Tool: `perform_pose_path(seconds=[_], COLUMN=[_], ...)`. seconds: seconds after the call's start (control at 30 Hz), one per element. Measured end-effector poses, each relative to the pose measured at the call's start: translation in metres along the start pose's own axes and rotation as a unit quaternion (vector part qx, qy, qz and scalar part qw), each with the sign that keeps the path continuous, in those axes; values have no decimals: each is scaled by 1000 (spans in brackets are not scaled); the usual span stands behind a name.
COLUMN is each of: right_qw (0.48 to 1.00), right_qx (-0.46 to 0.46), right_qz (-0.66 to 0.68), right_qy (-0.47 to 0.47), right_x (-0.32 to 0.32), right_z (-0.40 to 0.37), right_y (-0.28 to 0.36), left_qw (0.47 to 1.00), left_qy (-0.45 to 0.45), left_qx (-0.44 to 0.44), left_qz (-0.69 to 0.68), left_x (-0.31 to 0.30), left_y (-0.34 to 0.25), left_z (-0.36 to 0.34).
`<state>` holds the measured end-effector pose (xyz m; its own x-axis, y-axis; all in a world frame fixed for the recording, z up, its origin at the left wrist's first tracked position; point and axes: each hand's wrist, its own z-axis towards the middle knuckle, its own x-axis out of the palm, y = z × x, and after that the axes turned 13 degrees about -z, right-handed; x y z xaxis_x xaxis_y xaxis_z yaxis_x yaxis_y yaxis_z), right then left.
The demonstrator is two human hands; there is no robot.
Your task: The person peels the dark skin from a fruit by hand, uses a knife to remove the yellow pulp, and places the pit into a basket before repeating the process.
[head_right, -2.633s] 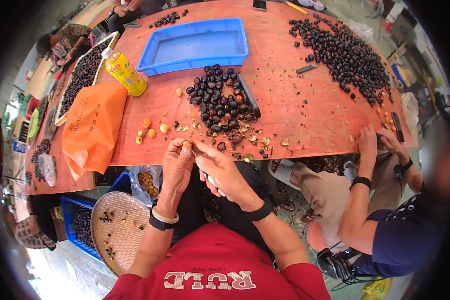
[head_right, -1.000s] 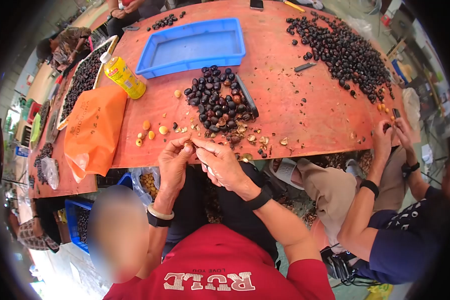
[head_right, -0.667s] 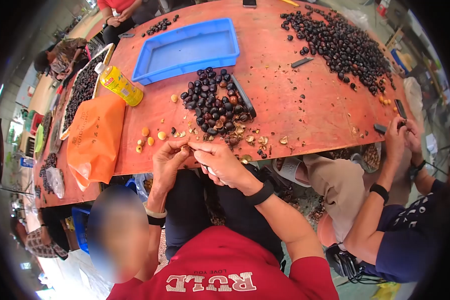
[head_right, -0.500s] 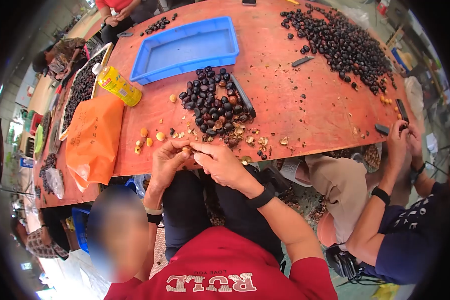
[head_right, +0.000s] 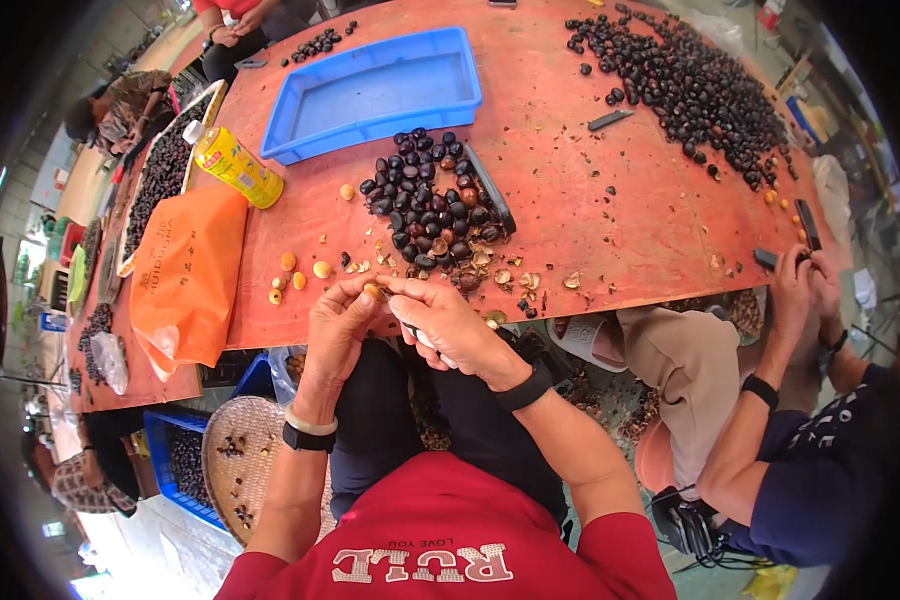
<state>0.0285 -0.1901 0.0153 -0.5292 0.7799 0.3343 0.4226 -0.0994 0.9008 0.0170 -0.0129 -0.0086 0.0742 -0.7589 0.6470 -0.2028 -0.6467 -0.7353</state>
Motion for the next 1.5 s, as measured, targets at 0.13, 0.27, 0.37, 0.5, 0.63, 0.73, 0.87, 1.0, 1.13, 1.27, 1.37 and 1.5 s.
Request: perform_pose_path(seconds=[0.13, 0.27, 0.37, 0.5, 0.63, 0.73, 0.87, 1.0, 1.13, 1.27, 1.37, 1.5], right_qw=[1000, 998, 998, 997, 997, 999, 999, 999, 998, 996, 996, 997], right_qx=[3, -3, -15, -27, -22, -7, 6, -6, -28, -25, -4, 1], right_qz=[-9, -41, -54, -67, -69, -29, -14, -44, -48, -60, -61, -27], right_qy=[-27, -39, -25, -15, -14, -21, -30, -22, -37, -56, -70, -70], right_x=[3, 4, 5, 4, 5, 6, 7, 8, 9, 11, 12, 10], right_z=[-2, -3, -4, -8, -9, -9, -9, -11, -9, -7, -5, 3], right_y=[-2, 1, 0, 2, 3, 3, 2, 4, 0, -1, 0, -2], left_qw=[999, 996, 993, 997, 995, 995, 995, 995, 996, 993, 991, 973], left_qy=[-14, -36, -51, -39, -44, -43, -33, -26, -35, -18, 2, -15], left_qx=[11, 40, 53, 12, 30, 35, 38, 38, 14, 33, 72, 101], left_qz=[42, 76, 92, 60, 86, 85, 83, 83, 86, 108, 117, 207], left_x=[-4, 5, 9, 3, 2, 4, 5, 4, 5, 1, 5, 19], left_y=[5, 5, 5, 4, 5, 5, 4, 3, 2, 5, 9, 2], left_z=[0, -4, -9, -5, -5, -5, -5, -6, -6, -5, -6, -3])
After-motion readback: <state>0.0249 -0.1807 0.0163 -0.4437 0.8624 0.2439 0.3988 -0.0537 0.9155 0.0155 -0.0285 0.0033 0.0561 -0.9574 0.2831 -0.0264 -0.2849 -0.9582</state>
